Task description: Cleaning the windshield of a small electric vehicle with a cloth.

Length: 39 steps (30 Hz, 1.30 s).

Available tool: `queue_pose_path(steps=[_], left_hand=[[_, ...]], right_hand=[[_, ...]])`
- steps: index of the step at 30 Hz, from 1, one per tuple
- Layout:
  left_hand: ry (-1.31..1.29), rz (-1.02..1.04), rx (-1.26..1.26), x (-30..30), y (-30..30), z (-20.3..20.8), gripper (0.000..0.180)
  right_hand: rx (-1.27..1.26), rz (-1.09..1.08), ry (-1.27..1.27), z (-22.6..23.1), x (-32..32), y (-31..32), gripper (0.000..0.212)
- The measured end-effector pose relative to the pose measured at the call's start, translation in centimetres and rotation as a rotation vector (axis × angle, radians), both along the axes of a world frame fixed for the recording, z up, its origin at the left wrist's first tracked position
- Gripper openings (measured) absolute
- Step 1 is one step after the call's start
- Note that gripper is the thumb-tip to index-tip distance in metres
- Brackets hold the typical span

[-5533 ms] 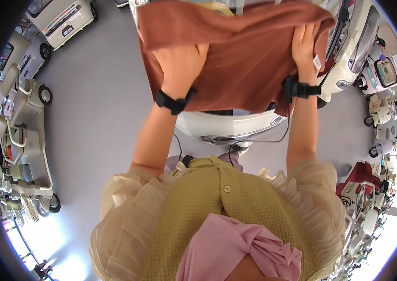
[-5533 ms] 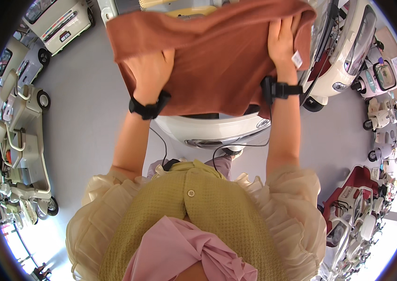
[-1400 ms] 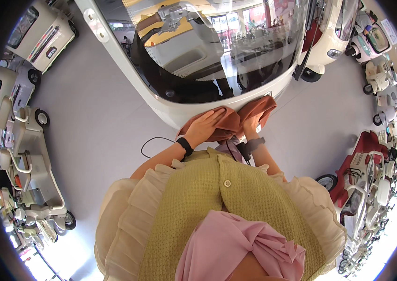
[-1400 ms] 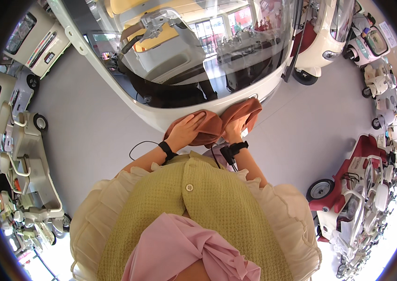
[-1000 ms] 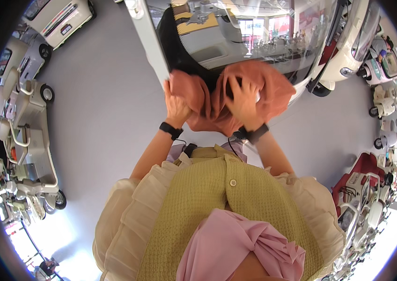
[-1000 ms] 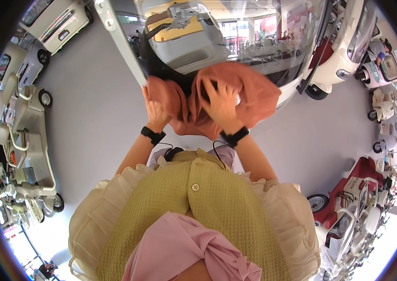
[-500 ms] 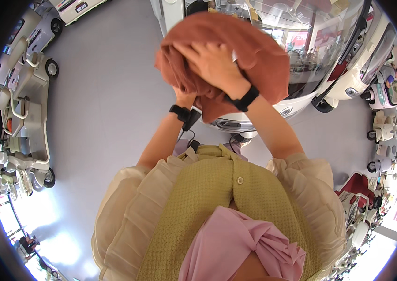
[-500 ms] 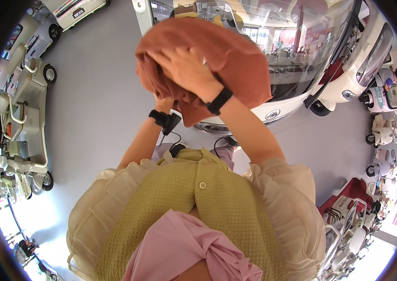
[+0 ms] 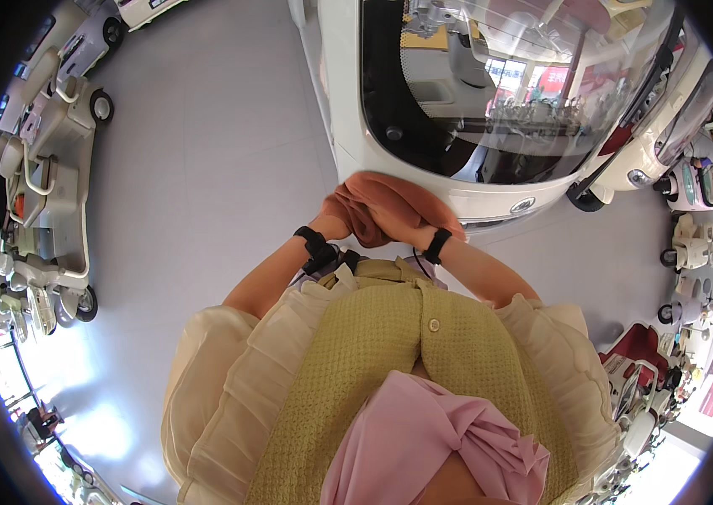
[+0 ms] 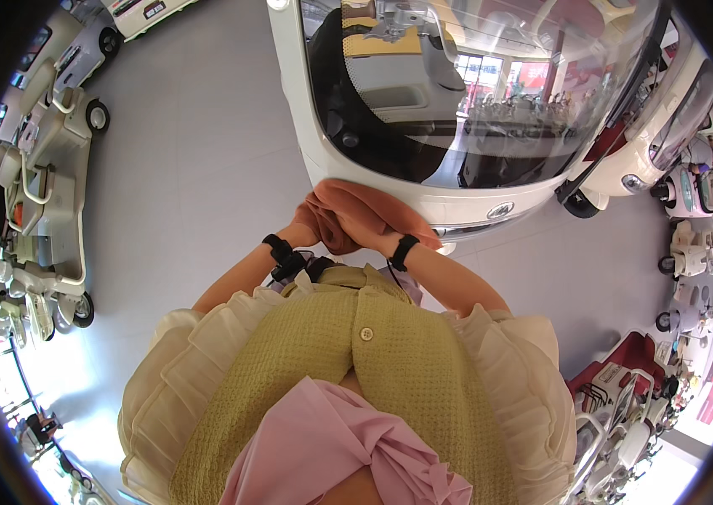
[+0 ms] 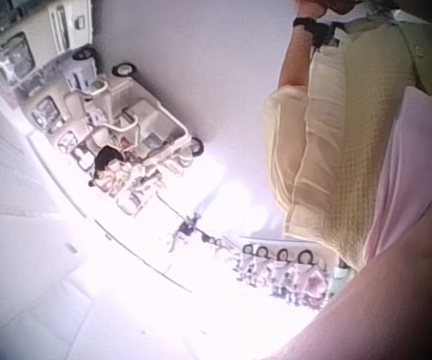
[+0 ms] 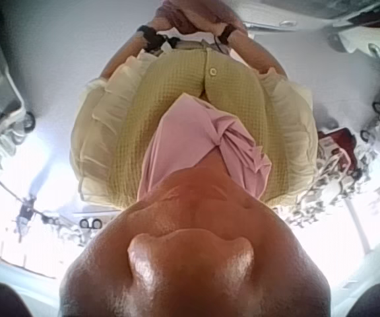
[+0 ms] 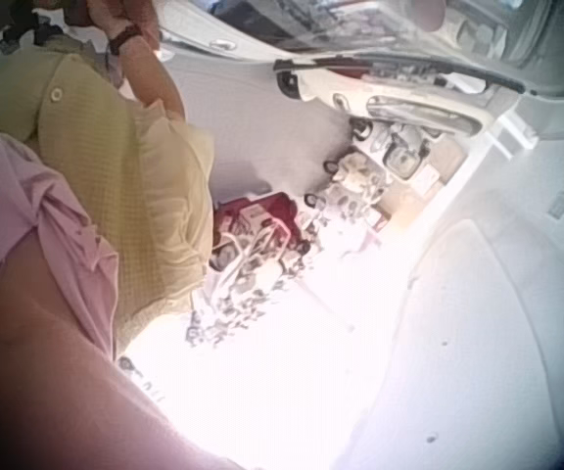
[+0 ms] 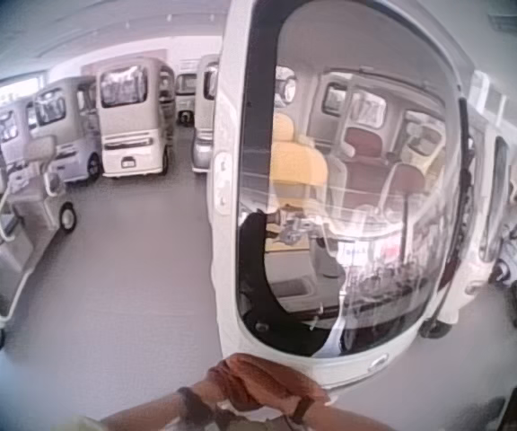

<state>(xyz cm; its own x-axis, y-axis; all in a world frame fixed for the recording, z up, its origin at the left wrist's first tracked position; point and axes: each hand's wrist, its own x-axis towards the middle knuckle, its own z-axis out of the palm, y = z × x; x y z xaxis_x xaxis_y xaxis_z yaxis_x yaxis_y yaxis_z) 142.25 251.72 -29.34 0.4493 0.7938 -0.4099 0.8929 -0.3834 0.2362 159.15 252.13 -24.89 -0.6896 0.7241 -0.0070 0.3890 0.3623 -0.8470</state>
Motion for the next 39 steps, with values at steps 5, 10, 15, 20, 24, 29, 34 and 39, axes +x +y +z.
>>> queue_pose_path(steps=[5,10,15,20,24,29,34,39], left_hand=[[-0.113,-0.039,-0.125,2.0,-0.4,6.7,0.038],[-0.139,-0.085,0.273,3.7,0.4,15.0,0.029],[-0.876,0.359,0.877,4.9,3.2,20.6,0.009],[-1.269,0.372,1.021,7.3,6.1,26.0,0.027],[-0.591,0.307,1.373,8.6,8.8,24.7,0.047],[-0.543,0.230,1.117,8.3,7.3,17.9,0.043],[-0.609,0.223,0.789,6.5,4.3,13.9,0.038],[-0.609,0.082,0.937,4.4,3.8,11.6,0.046]], right_hand=[[0.142,0.096,-0.141,2.5,4.4,-1.0,0.037],[0.334,0.068,-0.490,9.1,10.8,2.9,0.039],[1.155,-0.479,-0.235,19.4,15.7,9.3,0.050],[1.343,-1.059,-0.030,24.3,16.8,15.6,0.062],[1.261,-1.125,-0.030,21.8,16.5,15.2,0.062],[1.127,-1.045,-0.107,14.7,17.1,11.0,0.061],[0.986,-0.987,-0.183,6.2,18.8,4.7,0.056],[0.699,-1.316,-0.060,0.2,21.1,0.4,0.067]])
